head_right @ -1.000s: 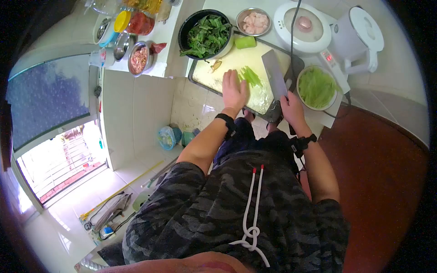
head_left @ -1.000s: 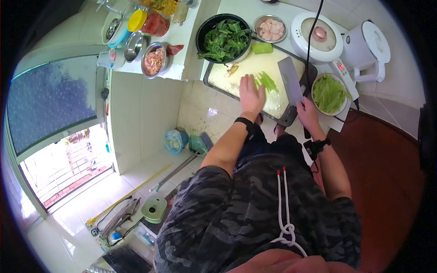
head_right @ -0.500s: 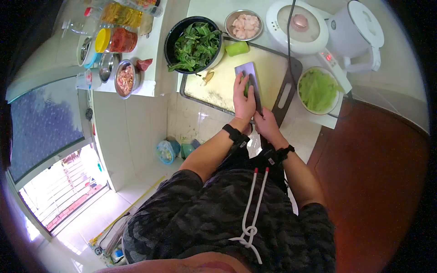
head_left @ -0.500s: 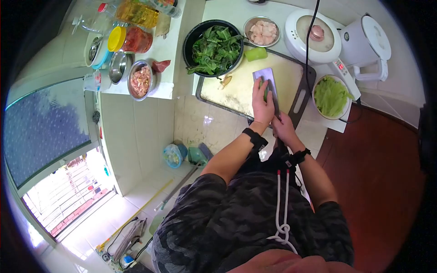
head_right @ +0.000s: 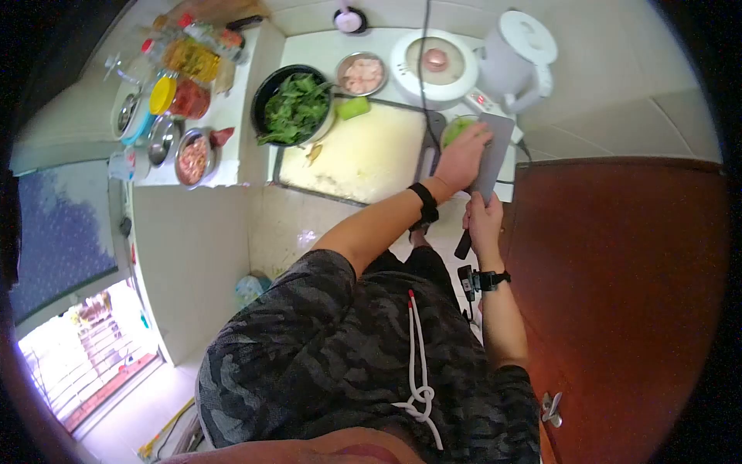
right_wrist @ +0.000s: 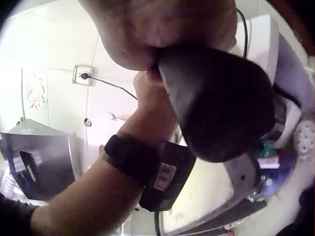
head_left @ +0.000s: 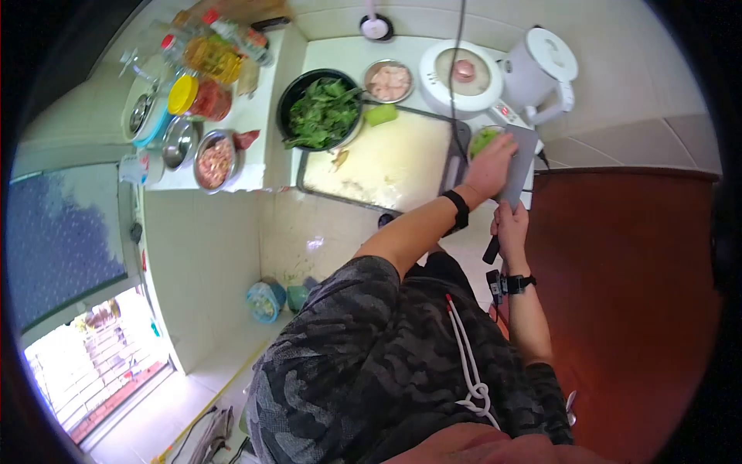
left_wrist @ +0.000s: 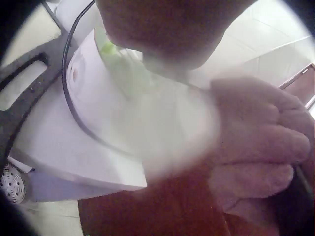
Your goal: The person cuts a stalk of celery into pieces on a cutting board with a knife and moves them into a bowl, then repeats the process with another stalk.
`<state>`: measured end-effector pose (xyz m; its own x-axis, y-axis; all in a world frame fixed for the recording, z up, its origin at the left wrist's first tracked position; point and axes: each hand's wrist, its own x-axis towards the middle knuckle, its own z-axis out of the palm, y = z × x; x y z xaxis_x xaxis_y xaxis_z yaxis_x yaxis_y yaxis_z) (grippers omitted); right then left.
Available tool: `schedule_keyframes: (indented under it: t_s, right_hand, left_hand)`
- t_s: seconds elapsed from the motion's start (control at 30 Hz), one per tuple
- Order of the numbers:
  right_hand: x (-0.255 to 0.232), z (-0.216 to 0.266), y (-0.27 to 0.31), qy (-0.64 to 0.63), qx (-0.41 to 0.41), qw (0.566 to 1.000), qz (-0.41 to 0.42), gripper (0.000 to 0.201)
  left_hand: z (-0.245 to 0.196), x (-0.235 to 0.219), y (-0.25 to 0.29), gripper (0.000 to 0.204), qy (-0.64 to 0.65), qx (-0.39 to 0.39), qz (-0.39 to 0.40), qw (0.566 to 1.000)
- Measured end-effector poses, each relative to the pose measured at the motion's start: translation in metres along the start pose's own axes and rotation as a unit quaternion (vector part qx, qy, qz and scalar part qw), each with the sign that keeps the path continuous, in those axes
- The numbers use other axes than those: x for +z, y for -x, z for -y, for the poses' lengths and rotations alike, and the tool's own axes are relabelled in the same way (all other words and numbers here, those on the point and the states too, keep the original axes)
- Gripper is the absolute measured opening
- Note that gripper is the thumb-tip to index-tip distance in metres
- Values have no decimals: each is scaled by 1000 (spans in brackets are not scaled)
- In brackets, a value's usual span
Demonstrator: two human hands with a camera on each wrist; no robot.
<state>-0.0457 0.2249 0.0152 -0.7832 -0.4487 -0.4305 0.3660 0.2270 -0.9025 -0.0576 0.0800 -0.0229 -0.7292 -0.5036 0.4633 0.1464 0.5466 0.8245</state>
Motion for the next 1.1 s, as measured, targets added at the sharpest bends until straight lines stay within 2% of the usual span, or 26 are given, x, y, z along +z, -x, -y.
schedule_keyframes:
  t_s: [0.07, 0.13, 0.17, 0.23, 0.27, 0.33, 0.43, 0.5, 0.53, 0.6, 0.63, 0.7, 0.77, 0.83, 0.87, 0.9, 0.93, 1.03, 1.1]
  right_hand:
    - [-14, 8, 1, 22, -18, 999, -14, 11]
    - [-26, 8, 4, 42, -40, 998, -24, 11]
    - [-31, 9, 6, 38, -42, 998, -30, 11]
    - [-41, 14, 8, 73, -19, 996, -38, 14]
    - [-45, 11, 6, 69, -21, 996, -43, 14]
    - [-51, 3, 0, 244, -152, 956, -57, 17]
    - [-47, 17, 2, 261, -147, 953, -43, 20]
    - [-48, 9, -5, 231, -153, 960, -29, 20]
    - [-50, 5, -7, 205, -158, 966, -12, 20]
    - [-54, 1, -11, 192, -129, 973, -1, 20]
    - [-55, 1, -11, 182, -100, 978, 13, 20]
    - [-56, 7, -8, 147, -72, 986, 4, 20]
    - [-60, 13, -4, 112, -46, 993, -3, 20]
    - [-66, 16, -2, 155, -103, 982, -21, 19]
    - [-67, 18, -1, 153, -104, 983, -23, 19]
    - [-67, 23, 2, 202, -155, 966, -44, 19]
    - [-68, 26, 4, 250, -206, 944, -68, 19]
    - [-74, 29, 5, 299, -214, 926, -83, 19]
    - [-75, 28, 3, 283, -226, 929, -79, 19]
  left_hand:
    - [18, 11, -1, 33, -1, -7, 14, 1000]
    - [29, 14, 5, 35, -92, -13, 59, 994]
    - [29, 14, 5, 35, -89, -8, 64, 994]
    - [24, 11, 1, 32, -82, -11, 45, 996]
    - [26, 10, 1, 30, -79, -4, 2, 997]
    - [33, 5, 2, 30, -84, -11, 19, 996]
    - [28, -8, 0, 33, -99, -18, 35, 994]
    - [14, -15, -4, 33, -95, 32, 2, 995]
    - [6, -16, -6, 33, -96, 34, 5, 995]
    - [-5, -16, -8, 31, -94, 125, 127, 979]
    - [-1, -15, -5, 31, -94, 125, 128, 979]
    - [8, -13, 2, 35, -184, 82, 182, 962]
    - [11, -14, 3, 37, -177, 89, 172, 965]
    - [5, -16, -4, 39, -172, 100, 164, 966]
    - [1, -16, -8, 38, -147, 99, 133, 975]
    - [-2, -16, -12, 39, -123, 97, 103, 982]
    - [-1, -15, -14, 39, -124, 101, 106, 981]
    - [-1, -12, -21, 38, -109, 76, 102, 986]
    - [-4, -14, -23, 35, -135, -6, 137, 981]
